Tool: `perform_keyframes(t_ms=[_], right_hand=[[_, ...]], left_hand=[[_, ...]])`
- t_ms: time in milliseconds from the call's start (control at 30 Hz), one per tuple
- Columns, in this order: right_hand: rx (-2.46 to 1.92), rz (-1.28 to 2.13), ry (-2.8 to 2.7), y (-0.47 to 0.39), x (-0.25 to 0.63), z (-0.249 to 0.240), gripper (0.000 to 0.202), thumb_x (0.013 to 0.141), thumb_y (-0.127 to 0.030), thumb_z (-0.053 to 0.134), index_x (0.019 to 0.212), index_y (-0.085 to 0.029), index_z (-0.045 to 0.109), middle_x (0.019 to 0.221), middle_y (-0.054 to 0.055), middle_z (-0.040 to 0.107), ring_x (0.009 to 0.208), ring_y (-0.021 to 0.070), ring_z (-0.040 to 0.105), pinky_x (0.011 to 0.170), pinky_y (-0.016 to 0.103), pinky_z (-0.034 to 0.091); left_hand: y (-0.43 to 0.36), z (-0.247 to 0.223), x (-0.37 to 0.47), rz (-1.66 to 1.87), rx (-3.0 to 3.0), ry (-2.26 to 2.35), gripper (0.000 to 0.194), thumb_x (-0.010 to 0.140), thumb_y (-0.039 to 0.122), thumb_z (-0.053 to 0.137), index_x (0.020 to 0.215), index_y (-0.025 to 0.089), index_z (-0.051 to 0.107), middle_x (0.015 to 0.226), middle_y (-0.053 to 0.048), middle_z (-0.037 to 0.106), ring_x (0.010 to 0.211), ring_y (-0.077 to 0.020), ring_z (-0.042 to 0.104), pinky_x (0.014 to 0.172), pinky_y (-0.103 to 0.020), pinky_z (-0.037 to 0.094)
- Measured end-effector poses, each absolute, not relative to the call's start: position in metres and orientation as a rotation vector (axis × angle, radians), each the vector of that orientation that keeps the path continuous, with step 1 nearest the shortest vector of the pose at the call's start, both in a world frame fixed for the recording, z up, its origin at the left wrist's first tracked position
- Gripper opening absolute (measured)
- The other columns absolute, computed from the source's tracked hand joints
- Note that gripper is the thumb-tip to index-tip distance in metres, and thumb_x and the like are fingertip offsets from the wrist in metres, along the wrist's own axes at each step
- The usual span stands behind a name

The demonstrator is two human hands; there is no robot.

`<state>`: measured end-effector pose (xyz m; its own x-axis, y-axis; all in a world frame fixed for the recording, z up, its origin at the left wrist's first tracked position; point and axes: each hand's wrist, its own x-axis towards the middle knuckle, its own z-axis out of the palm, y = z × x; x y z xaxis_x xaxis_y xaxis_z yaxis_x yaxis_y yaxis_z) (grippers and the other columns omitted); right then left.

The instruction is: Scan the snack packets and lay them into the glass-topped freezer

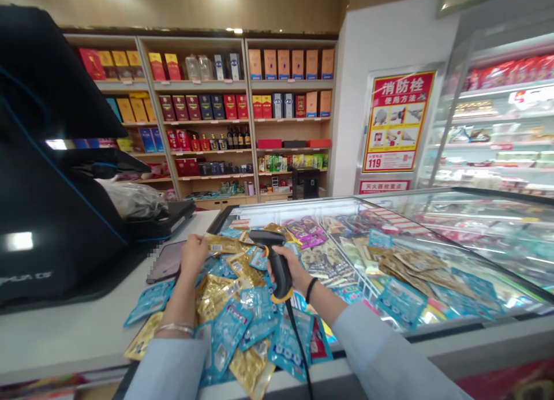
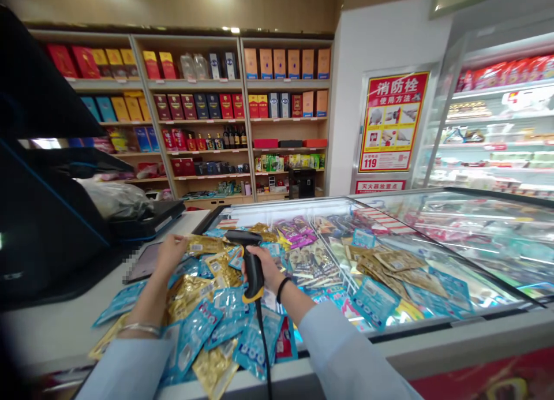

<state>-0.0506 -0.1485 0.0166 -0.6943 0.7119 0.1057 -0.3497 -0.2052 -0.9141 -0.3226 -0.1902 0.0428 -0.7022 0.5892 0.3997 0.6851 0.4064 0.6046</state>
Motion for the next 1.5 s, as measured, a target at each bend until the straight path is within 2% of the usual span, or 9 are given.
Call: perform_keyframes(t_ms=[200, 367, 600, 1000, 1167, 1333, 1400, 1500], right_hand=[[-0.321, 1.870, -1.458, -0.150, -0.047, 0.023, 0.039, 0.070, -0.055, 0.062, 0.071, -0.017, 0.058, 0.049, 0.001, 0.062, 0.036, 0.0135, 0.055, 0.034, 0.022, 0.043], [-0.277, 1.895, -1.555, -0.152, -0.046, 0.025, 0.041, 0.067, -0.056, 0.066, 0.071, -0.017, 0.054, 0.049, 0.000, 0.062, 0.035, 0.0138, 0.056, 0.034, 0.022, 0.044], [-0.257, 1.911, -1.572, -0.153, -0.044, 0.025, 0.039, 0.069, -0.054, 0.065, 0.077, -0.016, 0.057, 0.049, 0.000, 0.062, 0.036, 0.0143, 0.056, 0.034, 0.022, 0.043], [-0.253, 1.887, -1.573, -0.153, -0.045, 0.023, 0.038, 0.070, -0.054, 0.064, 0.074, -0.017, 0.055, 0.049, 0.000, 0.061, 0.035, 0.0138, 0.056, 0.034, 0.022, 0.042], [-0.269, 1.916, -1.598, -0.153, -0.045, 0.025, 0.038, 0.069, -0.054, 0.065, 0.075, -0.017, 0.055, 0.050, -0.001, 0.062, 0.037, 0.0142, 0.056, 0.035, 0.023, 0.044], [-0.363, 1.889, -1.498, -0.156, -0.037, 0.028, 0.040, 0.066, -0.056, 0.065, 0.072, -0.018, 0.056, 0.049, -0.001, 0.061, 0.037, 0.0142, 0.055, 0.035, 0.024, 0.043], [-0.391, 1.862, -1.462, -0.157, -0.027, 0.029, 0.040, 0.067, -0.056, 0.064, 0.074, -0.018, 0.056, 0.050, -0.001, 0.061, 0.038, 0.0143, 0.055, 0.035, 0.024, 0.043], [-0.417, 1.800, -1.436, -0.153, -0.002, 0.034, 0.038, 0.070, -0.055, 0.063, 0.076, -0.018, 0.057, 0.051, -0.001, 0.061, 0.038, 0.0142, 0.055, 0.037, 0.024, 0.044]], left_hand=[[-0.201, 0.062, -0.295, -1.463, -1.002, -2.176, 0.033, 0.090, 0.036, 0.037, 0.111, 0.014, 0.050, 0.088, -0.013, 0.068, 0.086, -0.0286, 0.066, 0.079, -0.038, 0.048], [-0.202, 0.063, -0.287, -1.536, -0.926, -2.049, 0.029, 0.088, 0.033, 0.041, 0.106, 0.013, 0.050, 0.089, -0.017, 0.067, 0.082, -0.0293, 0.066, 0.079, -0.041, 0.048], [-0.201, 0.062, -0.289, -1.616, -0.900, -2.025, 0.020, 0.088, 0.030, 0.044, 0.101, 0.016, 0.050, 0.084, -0.012, 0.067, 0.079, -0.0263, 0.065, 0.079, -0.038, 0.048], [-0.201, 0.063, -0.287, -1.556, -0.923, -2.065, 0.025, 0.088, 0.032, 0.042, 0.103, 0.015, 0.051, 0.084, -0.013, 0.068, 0.081, -0.0273, 0.066, 0.078, -0.038, 0.049], [-0.200, 0.060, -0.289, -1.496, -0.963, -2.170, 0.029, 0.086, 0.032, 0.044, 0.107, 0.015, 0.052, 0.086, -0.013, 0.068, 0.084, -0.0286, 0.066, 0.082, -0.042, 0.049], [-0.205, 0.067, -0.285, -1.407, -0.797, -2.336, 0.038, 0.084, 0.025, 0.043, 0.120, 0.017, 0.049, 0.086, -0.011, 0.067, 0.087, -0.0318, 0.065, 0.081, -0.047, 0.050], [-0.210, 0.078, -0.284, -1.305, -0.759, -2.435, 0.036, 0.081, 0.021, 0.044, 0.115, 0.022, 0.055, 0.081, -0.006, 0.066, 0.087, -0.0318, 0.065, 0.081, -0.049, 0.052], [-0.215, 0.103, -0.280, -1.208, -0.833, -2.495, 0.024, 0.076, 0.018, 0.045, 0.089, 0.025, 0.064, 0.069, -0.001, 0.061, 0.088, -0.0296, 0.065, 0.085, -0.050, 0.053]])
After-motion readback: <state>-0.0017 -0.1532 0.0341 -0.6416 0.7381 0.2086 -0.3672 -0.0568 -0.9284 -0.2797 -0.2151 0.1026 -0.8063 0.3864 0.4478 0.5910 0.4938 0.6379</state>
